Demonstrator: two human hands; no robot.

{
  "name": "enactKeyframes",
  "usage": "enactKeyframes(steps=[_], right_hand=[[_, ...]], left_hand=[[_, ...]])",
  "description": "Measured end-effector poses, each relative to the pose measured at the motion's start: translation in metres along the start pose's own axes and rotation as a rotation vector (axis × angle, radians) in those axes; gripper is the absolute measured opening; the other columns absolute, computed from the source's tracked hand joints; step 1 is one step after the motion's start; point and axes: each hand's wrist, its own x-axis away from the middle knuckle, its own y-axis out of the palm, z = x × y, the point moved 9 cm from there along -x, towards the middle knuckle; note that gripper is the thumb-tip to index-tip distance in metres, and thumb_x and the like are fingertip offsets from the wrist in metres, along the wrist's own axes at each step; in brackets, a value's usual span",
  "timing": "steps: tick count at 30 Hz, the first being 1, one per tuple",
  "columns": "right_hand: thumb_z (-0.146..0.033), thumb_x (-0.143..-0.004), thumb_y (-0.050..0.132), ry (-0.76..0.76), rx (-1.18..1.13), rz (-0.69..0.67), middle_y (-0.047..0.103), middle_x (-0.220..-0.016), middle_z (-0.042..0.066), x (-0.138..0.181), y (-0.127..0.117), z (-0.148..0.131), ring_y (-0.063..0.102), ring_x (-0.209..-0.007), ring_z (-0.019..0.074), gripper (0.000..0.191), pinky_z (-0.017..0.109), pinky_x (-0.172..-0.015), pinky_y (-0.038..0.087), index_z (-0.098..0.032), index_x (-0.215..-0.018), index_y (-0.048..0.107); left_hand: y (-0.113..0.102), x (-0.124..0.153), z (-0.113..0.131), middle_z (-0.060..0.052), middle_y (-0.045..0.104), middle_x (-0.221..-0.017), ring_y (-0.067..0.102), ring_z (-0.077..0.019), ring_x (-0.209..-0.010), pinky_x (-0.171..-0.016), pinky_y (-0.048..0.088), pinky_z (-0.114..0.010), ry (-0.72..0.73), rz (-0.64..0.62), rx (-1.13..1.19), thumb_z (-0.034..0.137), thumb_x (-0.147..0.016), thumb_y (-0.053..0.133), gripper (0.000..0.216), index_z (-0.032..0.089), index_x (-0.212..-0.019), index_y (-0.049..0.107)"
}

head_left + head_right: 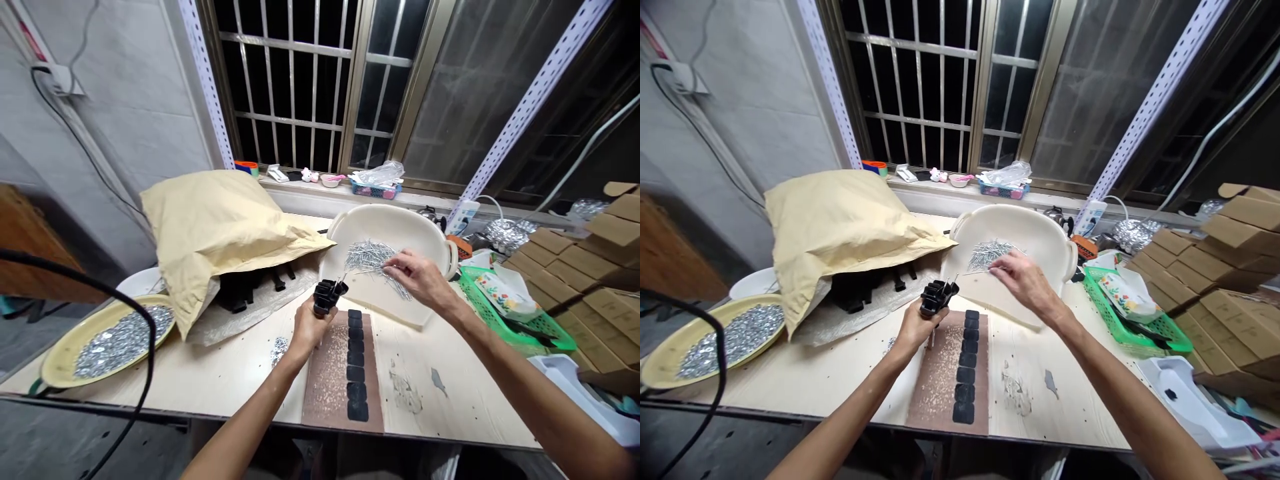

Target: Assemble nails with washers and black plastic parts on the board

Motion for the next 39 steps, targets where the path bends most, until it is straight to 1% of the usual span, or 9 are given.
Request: enactKeyframes(steps=[3,5,12,15,19,23,28,34,39], right_hand=[[-0.036,-0.091,0.047,-0.24,-0.085,0.017,0.053,-0.084,0.002,0.002,-0.007,-0.061,0.051,-0.075,0.013,0.022,0.024,-0.066,0.04,-0.024,-0.092,0.065],[-0.032,-0.091,0.046,-0.312,-0.058,-0.03,0.052,-0.083,0.002,0.002,0.0,-0.083,0.049,-0.075,0.0131,0.021,0.024,-0.064,0.038,-0.025,-0.09,0.066],[-0.03,-0.09,0.049,-0.413,0.066,-0.128,0.051,-0.077,0.002,-0.006,0.028,-0.105,0.044,-0.073,0.0142,0.022,0.027,-0.064,0.033,-0.022,-0.077,0.066],[-0.036,-0.085,0.058,-0.449,0.045,-0.15,0.055,-0.089,0.003,-0.008,0.028,-0.111,0.049,-0.083,0.0164,0.017,0.03,-0.072,0.037,-0.026,-0.095,0.065],[-0.04,-0.083,0.06,-0.299,-0.198,0.016,0.053,-0.112,0.005,-0.012,-0.001,-0.085,0.054,-0.092,0.0165,0.048,0.034,-0.08,0.044,-0.028,-0.127,0.046],[-0.036,-0.086,0.056,-0.089,-0.34,0.201,0.057,-0.103,0.004,0.002,-0.01,-0.037,0.058,-0.077,0.0132,0.035,0.033,-0.076,0.049,-0.025,-0.119,0.053],[-0.038,-0.087,0.053,0.05,-0.43,0.168,0.059,-0.097,0.006,0.025,0.033,-0.019,0.057,-0.08,0.0157,0.029,0.034,-0.072,0.05,-0.022,-0.11,0.06],[-0.051,-0.09,0.04,0.211,-0.96,-0.024,0.064,-0.099,0.007,0.034,0.108,-0.037,0.06,-0.09,0.0177,0.044,0.033,-0.077,0.051,-0.02,-0.116,0.058],[-0.053,-0.091,0.037,0.299,-1.256,0.047,0.063,-0.108,0.005,0.033,0.115,-0.059,0.058,-0.1,0.0191,0.046,0.034,-0.091,0.045,-0.023,-0.121,0.055]], left_hand=[[0.01,0.0,0.003,0.001,0.061,-0.06,0.055,-0.0152,-0.055,-0.053,0.035,-0.023,0.033,-0.031,-0.041,0.028,-0.06,0.066,0.012,0.018,-0.066,0.063],[0.014,0.001,0.004,0.001,0.062,-0.061,0.056,-0.0167,-0.057,-0.054,0.036,-0.023,0.02,-0.049,-0.049,0.028,-0.06,0.066,0.013,0.018,-0.069,0.064],[0.022,0.003,0.014,0.001,0.062,-0.063,0.056,-0.0166,-0.06,-0.052,0.035,-0.022,0.029,-0.093,-0.009,0.024,-0.059,0.066,0.014,0.018,-0.071,0.065],[0.028,0.005,0.014,0.002,0.059,-0.059,0.052,-0.0143,-0.055,-0.049,0.034,-0.022,-0.016,-0.125,0.069,0.026,-0.059,0.067,0.014,0.016,-0.069,0.063],[0.023,0.009,0.017,0.002,0.057,-0.059,0.05,-0.0123,-0.053,-0.051,0.036,-0.022,-0.038,-0.131,0.202,0.031,-0.062,0.068,0.019,0.015,-0.069,0.061],[0.0,0.009,0.016,0.001,0.058,-0.06,0.05,-0.012,-0.055,-0.053,0.038,-0.022,-0.011,-0.013,0.19,0.033,-0.065,0.069,0.02,0.015,-0.063,0.06],[-0.009,0.004,0.009,0.0,0.062,-0.063,0.054,-0.0133,-0.057,-0.055,0.042,-0.023,-0.079,0.059,0.328,0.033,-0.062,0.073,0.024,0.013,-0.072,0.065],[0.034,0.013,0.024,-0.007,0.07,-0.081,0.063,-0.0189,-0.074,-0.071,0.048,-0.029,-0.169,-0.259,0.597,0.034,-0.063,0.077,0.036,0.012,-0.09,0.068],[0.041,0.024,0.032,-0.01,0.07,-0.095,0.062,-0.0225,-0.091,-0.086,0.045,-0.034,-0.282,-0.319,0.714,0.041,-0.066,0.074,0.045,0.013,-0.1,0.067]])
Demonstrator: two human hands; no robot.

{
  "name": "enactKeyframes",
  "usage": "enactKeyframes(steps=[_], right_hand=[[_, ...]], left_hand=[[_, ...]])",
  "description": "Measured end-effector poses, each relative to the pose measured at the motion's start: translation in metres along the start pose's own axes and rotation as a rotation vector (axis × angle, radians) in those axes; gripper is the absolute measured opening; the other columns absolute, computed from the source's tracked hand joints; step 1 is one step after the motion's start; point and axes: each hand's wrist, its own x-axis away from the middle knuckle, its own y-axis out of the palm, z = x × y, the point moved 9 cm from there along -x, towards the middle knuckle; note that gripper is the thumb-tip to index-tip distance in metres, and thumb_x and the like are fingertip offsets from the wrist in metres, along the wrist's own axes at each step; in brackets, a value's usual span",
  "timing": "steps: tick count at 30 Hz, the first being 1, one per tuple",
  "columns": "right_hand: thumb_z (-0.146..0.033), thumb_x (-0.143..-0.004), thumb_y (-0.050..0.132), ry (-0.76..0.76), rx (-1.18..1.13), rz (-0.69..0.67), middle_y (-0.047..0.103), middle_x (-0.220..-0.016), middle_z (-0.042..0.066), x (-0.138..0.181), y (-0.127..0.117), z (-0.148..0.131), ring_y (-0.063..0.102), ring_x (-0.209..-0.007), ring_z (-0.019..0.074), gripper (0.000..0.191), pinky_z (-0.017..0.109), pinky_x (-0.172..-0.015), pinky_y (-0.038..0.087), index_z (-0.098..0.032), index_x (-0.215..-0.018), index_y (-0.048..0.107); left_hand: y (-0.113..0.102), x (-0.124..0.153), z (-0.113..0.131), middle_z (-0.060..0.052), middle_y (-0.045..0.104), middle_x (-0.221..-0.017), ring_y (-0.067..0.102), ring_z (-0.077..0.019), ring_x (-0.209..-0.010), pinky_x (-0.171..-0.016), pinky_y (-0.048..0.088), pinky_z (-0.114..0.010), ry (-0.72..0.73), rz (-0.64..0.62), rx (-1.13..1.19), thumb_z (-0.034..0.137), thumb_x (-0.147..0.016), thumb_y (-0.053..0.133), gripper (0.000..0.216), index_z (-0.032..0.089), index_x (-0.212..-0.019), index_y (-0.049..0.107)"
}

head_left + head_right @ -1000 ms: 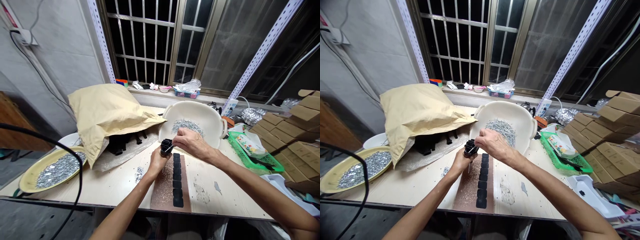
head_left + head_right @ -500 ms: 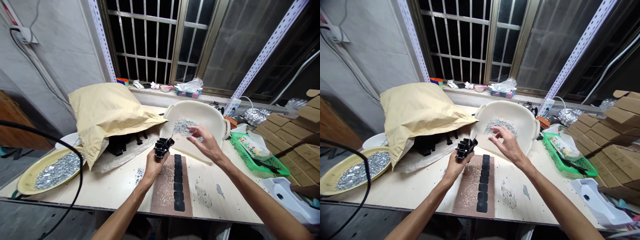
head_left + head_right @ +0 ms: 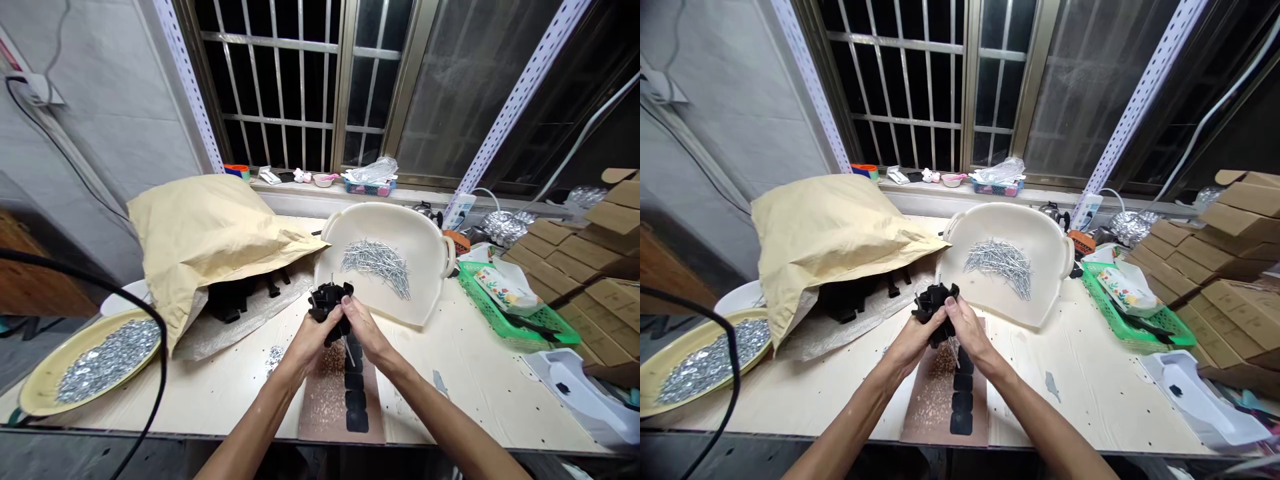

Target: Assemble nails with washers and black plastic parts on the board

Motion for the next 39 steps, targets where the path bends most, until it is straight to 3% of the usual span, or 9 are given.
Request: enactKeyframes(steps=[5,11,14,20,26,29,31,36,39], right_hand=[[-0.047,-0.089,0.046,-0.088,-0.124,0.131,0.054,-0.126,0.002,0.002,0.002,-0.008,0.045,-0.121,0.0196,0.045,0.035,-0.105,0.032,-0.026,-0.128,0.048],[-0.044,-0.084,0.055,-0.01,-0.305,0.24,0.06,-0.119,0.005,-0.002,-0.002,0.028,0.053,-0.113,0.0199,0.046,0.036,-0.099,0.039,-0.022,-0.124,0.05],[-0.041,-0.08,0.06,-0.061,-0.239,0.326,0.06,-0.118,0.005,-0.003,-0.012,0.027,0.055,-0.109,0.0195,0.052,0.036,-0.096,0.042,-0.022,-0.126,0.047],[-0.041,-0.083,0.054,-0.159,0.122,0.454,0.06,-0.119,0.007,0.005,-0.024,0.015,0.054,-0.112,0.0217,0.056,0.038,-0.096,0.042,-0.02,-0.134,0.041],[-0.037,-0.09,0.045,-0.279,0.402,0.382,0.044,-0.138,0.006,0.014,-0.01,0.005,0.041,-0.127,0.0212,0.05,0.041,-0.106,0.034,-0.023,-0.137,0.038],[-0.037,-0.09,0.045,-0.305,0.408,0.365,0.042,-0.14,0.006,0.015,-0.005,0.004,0.04,-0.128,0.0209,0.053,0.04,-0.106,0.034,-0.024,-0.14,0.034],[-0.039,-0.089,0.046,-0.283,0.334,0.379,0.047,-0.136,0.008,0.014,-0.007,0.005,0.046,-0.122,0.0213,0.056,0.04,-0.102,0.038,-0.023,-0.141,0.031],[-0.038,-0.089,0.047,-0.203,0.057,0.483,0.06,-0.114,0.008,0.018,-0.024,0.005,0.064,-0.088,0.0157,0.059,0.038,-0.087,0.049,-0.024,-0.142,0.026],[-0.037,-0.084,0.055,-0.267,0.139,0.529,0.054,-0.125,0.01,0.03,-0.03,-0.01,0.061,-0.097,0.0175,0.058,0.036,-0.086,0.049,-0.024,-0.137,0.035]], left_hand=[[-0.003,-0.005,0.013,-0.009,0.068,-0.098,0.06,-0.0229,-0.096,-0.09,0.042,-0.036,0.136,0.03,-0.079,0.045,-0.073,0.067,0.044,0.014,-0.104,0.065],[-0.01,-0.001,0.032,-0.007,0.064,-0.09,0.059,-0.0233,-0.088,-0.079,0.045,-0.033,0.444,0.135,-0.544,0.028,-0.071,0.067,0.018,0.017,-0.085,0.067],[-0.009,-0.004,0.022,-0.006,0.067,-0.082,0.061,-0.0225,-0.081,-0.078,0.045,-0.033,0.324,0.091,-0.41,0.028,-0.068,0.069,0.021,0.015,-0.085,0.068],[-0.007,-0.01,-0.003,-0.006,0.07,-0.085,0.062,-0.018,-0.082,-0.085,0.044,-0.031,-0.001,0.036,0.22,0.016,-0.055,0.078,0.035,0.012,-0.089,0.069],[-0.017,-0.011,-0.012,-0.006,0.071,-0.084,0.063,-0.015,-0.079,-0.079,0.047,-0.025,-0.11,0.115,0.448,0.006,-0.05,0.077,0.029,0.011,-0.078,0.069],[-0.02,-0.013,-0.008,-0.006,0.07,-0.086,0.063,-0.0149,-0.08,-0.078,0.048,-0.025,-0.046,0.13,0.419,0.012,-0.053,0.08,0.034,0.011,-0.085,0.069],[-0.028,-0.013,-0.002,-0.004,0.068,-0.077,0.062,-0.0129,-0.07,-0.07,0.049,-0.024,0.028,0.18,0.357,0.019,-0.055,0.081,0.032,0.011,-0.082,0.067],[-0.055,-0.008,0.026,0.005,0.053,-0.053,0.048,-0.0065,-0.046,-0.048,0.039,-0.02,0.287,0.35,0.218,0.031,-0.062,0.077,0.026,0.014,-0.069,0.059],[-0.064,-0.001,0.038,0.005,0.05,-0.05,0.046,-0.0069,-0.045,-0.046,0.036,-0.021,0.395,0.432,0.091,0.035,-0.065,0.074,0.028,0.015,-0.06,0.055]])
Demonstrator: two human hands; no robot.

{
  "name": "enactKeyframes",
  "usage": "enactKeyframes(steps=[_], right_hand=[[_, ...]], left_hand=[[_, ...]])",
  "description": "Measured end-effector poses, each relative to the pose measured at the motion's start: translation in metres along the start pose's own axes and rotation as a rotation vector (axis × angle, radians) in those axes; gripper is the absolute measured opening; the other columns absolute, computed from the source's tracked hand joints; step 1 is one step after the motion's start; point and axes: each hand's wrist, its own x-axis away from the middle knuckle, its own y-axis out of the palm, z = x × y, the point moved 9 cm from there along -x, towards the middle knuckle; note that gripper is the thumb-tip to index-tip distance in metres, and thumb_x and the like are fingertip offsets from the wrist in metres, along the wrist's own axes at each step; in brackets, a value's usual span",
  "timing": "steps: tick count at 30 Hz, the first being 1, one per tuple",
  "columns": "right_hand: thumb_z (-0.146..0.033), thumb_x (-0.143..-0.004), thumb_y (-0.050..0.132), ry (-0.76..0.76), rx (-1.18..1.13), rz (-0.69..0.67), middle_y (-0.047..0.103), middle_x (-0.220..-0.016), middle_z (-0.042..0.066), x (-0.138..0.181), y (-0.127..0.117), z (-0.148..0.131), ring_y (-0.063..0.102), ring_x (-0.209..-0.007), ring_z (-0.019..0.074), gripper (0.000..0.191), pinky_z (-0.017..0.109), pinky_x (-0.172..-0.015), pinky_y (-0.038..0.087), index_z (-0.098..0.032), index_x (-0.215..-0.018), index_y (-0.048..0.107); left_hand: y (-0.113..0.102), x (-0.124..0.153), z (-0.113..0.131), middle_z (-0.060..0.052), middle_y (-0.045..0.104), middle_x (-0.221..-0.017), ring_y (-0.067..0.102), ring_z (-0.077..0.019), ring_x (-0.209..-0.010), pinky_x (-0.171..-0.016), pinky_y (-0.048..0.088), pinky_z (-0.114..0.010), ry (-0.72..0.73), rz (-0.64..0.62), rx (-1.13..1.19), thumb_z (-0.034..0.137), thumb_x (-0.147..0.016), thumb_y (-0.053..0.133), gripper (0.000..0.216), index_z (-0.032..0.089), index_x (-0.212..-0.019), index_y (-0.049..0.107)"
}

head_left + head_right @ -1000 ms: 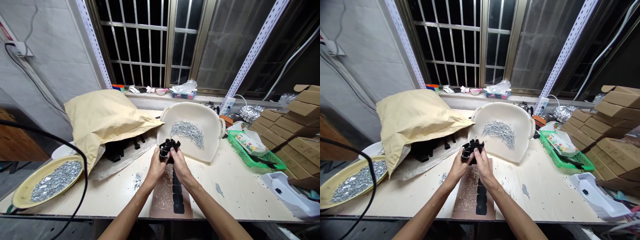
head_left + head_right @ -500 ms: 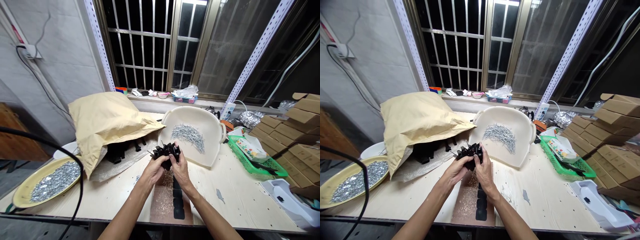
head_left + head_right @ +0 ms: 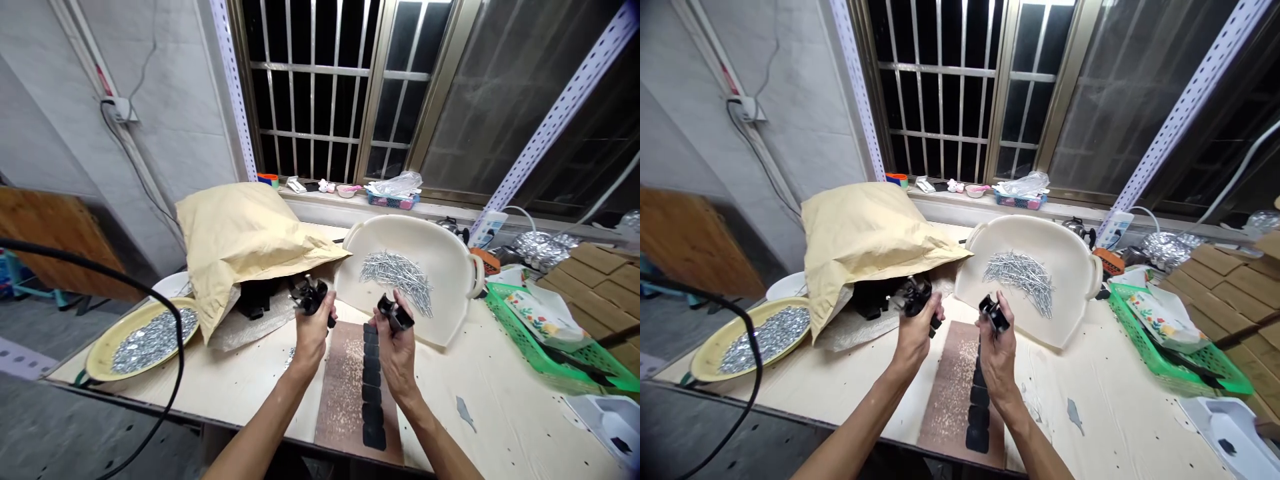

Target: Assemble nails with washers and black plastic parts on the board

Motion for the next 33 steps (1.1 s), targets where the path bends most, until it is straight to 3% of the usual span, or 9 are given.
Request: enactKeyframes(steps=[2,4,7,10,13,16,20,28,33], right_hand=[[-0.037,-0.077,0.064,-0.039,0.114,0.04,0.052,-0.129,0.01,0.002,-0.008,-0.009,0.056,-0.108,0.0214,0.06,0.037,-0.09,0.047,-0.023,-0.132,0.044],[-0.04,-0.071,0.069,0.047,0.164,0.082,0.059,-0.119,0.011,0.003,-0.016,-0.004,0.058,-0.105,0.0235,0.054,0.037,-0.087,0.048,-0.019,-0.12,0.055],[-0.044,-0.068,0.07,0.268,0.113,0.115,0.068,-0.081,0.007,0.007,-0.023,0.013,0.063,-0.07,0.0193,0.041,0.032,-0.063,0.051,-0.013,-0.095,0.065],[-0.044,-0.07,0.069,0.337,0.017,0.052,0.06,-0.06,0.0,0.012,-0.017,0.013,0.053,-0.048,0.0127,0.037,0.027,-0.048,0.044,-0.014,-0.089,0.062],[-0.044,-0.077,0.064,0.3,-0.039,-0.034,0.057,-0.057,-0.002,0.017,-0.009,0.002,0.054,-0.051,0.0129,0.033,0.027,-0.052,0.046,-0.016,-0.094,0.058],[-0.043,-0.08,0.061,0.242,0.052,-0.078,0.055,-0.056,-0.004,0.022,-0.008,-0.008,0.055,-0.056,0.0131,0.032,0.027,-0.058,0.046,-0.017,-0.098,0.056],[-0.043,-0.079,0.061,0.206,0.09,-0.1,0.056,-0.064,-0.002,0.028,-0.009,-0.015,0.054,-0.059,0.013,0.029,0.027,-0.059,0.047,-0.019,-0.094,0.056],[-0.047,-0.078,0.061,0.291,0.018,-0.046,0.05,-0.06,-0.005,0.032,-0.02,-0.004,0.051,-0.054,0.0114,0.033,0.025,-0.055,0.045,-0.02,-0.094,0.054],[-0.048,-0.075,0.063,0.336,-0.006,-0.029,0.051,-0.061,-0.004,0.039,-0.025,0.007,0.05,-0.054,0.0116,0.036,0.026,-0.055,0.045,-0.019,-0.094,0.053]], left_hand=[[-0.005,0.0,0.002,0.004,0.049,-0.047,0.044,-0.0071,-0.044,-0.046,0.035,-0.021,0.024,0.036,-0.111,0.037,-0.066,0.073,0.032,0.015,-0.054,0.052],[-0.006,-0.001,0.003,0.003,0.05,-0.047,0.045,-0.0077,-0.045,-0.047,0.036,-0.022,0.03,0.026,-0.189,0.038,-0.067,0.072,0.034,0.015,-0.052,0.053],[0.001,-0.006,0.006,0.001,0.057,-0.053,0.052,-0.0101,-0.052,-0.052,0.039,-0.023,0.025,-0.063,-0.216,0.038,-0.066,0.073,0.027,0.014,-0.06,0.061],[0.008,-0.014,0.003,-0.004,0.067,-0.07,0.06,-0.0143,-0.068,-0.064,0.043,-0.025,-0.04,-0.177,-0.124,0.034,-0.06,0.077,0.028,0.014,-0.079,0.069],[0.004,-0.021,0.001,-0.002,0.065,-0.071,0.058,-0.0122,-0.064,-0.063,0.043,-0.025,-0.075,-0.149,0.006,0.033,-0.059,0.078,0.034,0.015,-0.085,0.068],[-0.004,-0.022,0.007,0.004,0.054,-0.057,0.047,-0.0067,-0.048,-0.051,0.037,-0.022,-0.029,-0.076,0.051,0.035,-0.062,0.076,0.027,0.014,-0.073,0.062],[-0.003,-0.012,0.024,0.004,0.048,-0.048,0.043,-0.0072,-0.045,-0.049,0.034,-0.023,0.093,-0.06,-0.141,0.036,-0.068,0.072,0.031,0.016,-0.057,0.052],[-0.006,-0.005,0.028,0.002,0.054,-0.047,0.047,-0.0105,-0.045,-0.049,0.037,-0.024,0.109,0.021,-0.258,0.039,-0.062,0.075,0.028,0.016,-0.057,0.059],[-0.003,-0.02,0.035,-0.004,0.067,-0.068,0.062,-0.0155,-0.065,-0.065,0.047,-0.027,0.165,-0.042,-0.176,0.037,-0.065,0.074,0.025,0.015,-0.07,0.067]])
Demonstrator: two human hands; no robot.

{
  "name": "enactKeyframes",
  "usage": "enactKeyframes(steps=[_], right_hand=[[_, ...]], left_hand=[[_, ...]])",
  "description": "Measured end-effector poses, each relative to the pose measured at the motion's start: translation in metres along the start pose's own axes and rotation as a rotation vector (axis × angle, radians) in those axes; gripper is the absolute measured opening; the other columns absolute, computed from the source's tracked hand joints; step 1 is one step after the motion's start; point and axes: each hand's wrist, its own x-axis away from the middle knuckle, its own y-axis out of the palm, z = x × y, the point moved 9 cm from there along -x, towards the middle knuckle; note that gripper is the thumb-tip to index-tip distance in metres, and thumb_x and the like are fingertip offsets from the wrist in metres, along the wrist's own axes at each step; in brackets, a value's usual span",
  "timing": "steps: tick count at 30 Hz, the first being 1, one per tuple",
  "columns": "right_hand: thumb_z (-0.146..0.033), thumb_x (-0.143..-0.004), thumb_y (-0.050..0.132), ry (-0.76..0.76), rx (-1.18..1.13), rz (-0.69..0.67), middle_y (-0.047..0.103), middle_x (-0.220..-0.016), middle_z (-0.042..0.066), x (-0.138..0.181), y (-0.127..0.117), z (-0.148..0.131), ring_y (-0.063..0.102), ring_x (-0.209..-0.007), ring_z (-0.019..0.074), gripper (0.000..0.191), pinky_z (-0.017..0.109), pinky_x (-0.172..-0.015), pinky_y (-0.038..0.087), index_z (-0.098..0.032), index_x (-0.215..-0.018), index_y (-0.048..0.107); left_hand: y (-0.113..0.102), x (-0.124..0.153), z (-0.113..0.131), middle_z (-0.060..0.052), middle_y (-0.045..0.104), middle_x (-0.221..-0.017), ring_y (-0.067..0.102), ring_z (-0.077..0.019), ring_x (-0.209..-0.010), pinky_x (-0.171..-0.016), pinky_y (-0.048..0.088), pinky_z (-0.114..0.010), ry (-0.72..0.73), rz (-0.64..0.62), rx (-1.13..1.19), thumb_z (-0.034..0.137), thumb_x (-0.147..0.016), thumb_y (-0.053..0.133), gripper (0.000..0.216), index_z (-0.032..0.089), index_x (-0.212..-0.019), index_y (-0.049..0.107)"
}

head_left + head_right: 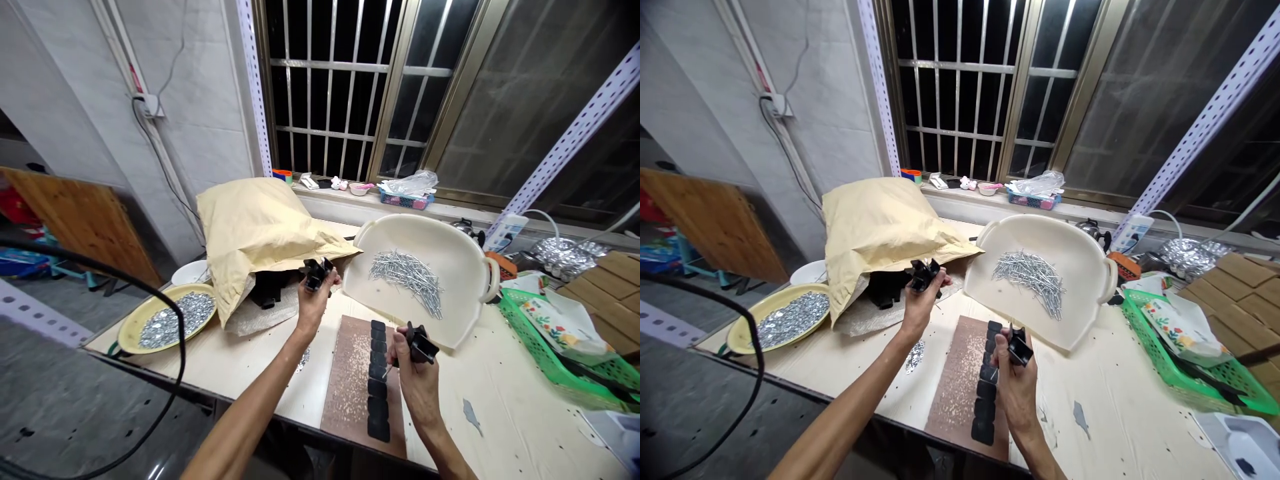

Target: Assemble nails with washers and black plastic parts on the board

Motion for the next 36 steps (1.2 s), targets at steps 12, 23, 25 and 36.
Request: enactKeyframes(steps=[12,23,25,36], right_hand=[[-0.047,-0.079,0.061,-0.002,0.055,0.016,0.052,-0.063,-0.003,0.002,-0.008,0.009,0.05,-0.055,0.0118,0.036,0.027,-0.058,0.045,-0.019,-0.101,0.053],[-0.044,-0.079,0.062,0.041,-0.004,0.049,0.052,-0.064,-0.003,-0.005,-0.02,0.021,0.051,-0.057,0.0124,0.036,0.028,-0.059,0.045,-0.018,-0.103,0.054],[-0.044,-0.079,0.061,0.047,-0.007,0.045,0.052,-0.064,-0.004,-0.004,-0.022,0.025,0.05,-0.057,0.0123,0.036,0.028,-0.059,0.045,-0.018,-0.104,0.053],[-0.045,-0.08,0.061,0.042,0.007,0.097,0.052,-0.065,-0.004,-0.002,-0.03,0.02,0.051,-0.058,0.0119,0.037,0.028,-0.061,0.046,-0.018,-0.104,0.052]], left_hand=[[0.011,0.01,-0.015,-0.014,0.071,-0.092,0.067,-0.0255,-0.085,-0.077,0.052,-0.037,-0.134,-0.239,0.082,0.04,-0.07,0.07,0.034,0.011,-0.088,0.069],[0.007,0.004,-0.011,-0.001,0.06,-0.06,0.057,-0.0124,-0.051,-0.053,0.049,-0.027,-0.137,-0.175,0.104,0.043,-0.068,0.071,0.032,0.013,-0.073,0.061],[0.006,0.003,-0.007,0.0,0.059,-0.06,0.057,-0.0119,-0.051,-0.053,0.048,-0.026,-0.11,-0.18,0.107,0.042,-0.069,0.07,0.031,0.014,-0.073,0.061],[0.019,0.015,-0.012,-0.001,0.058,-0.058,0.054,-0.0112,-0.05,-0.051,0.047,-0.026,-0.114,-0.237,0.009,0.039,-0.071,0.07,0.028,0.013,-0.075,0.062]])
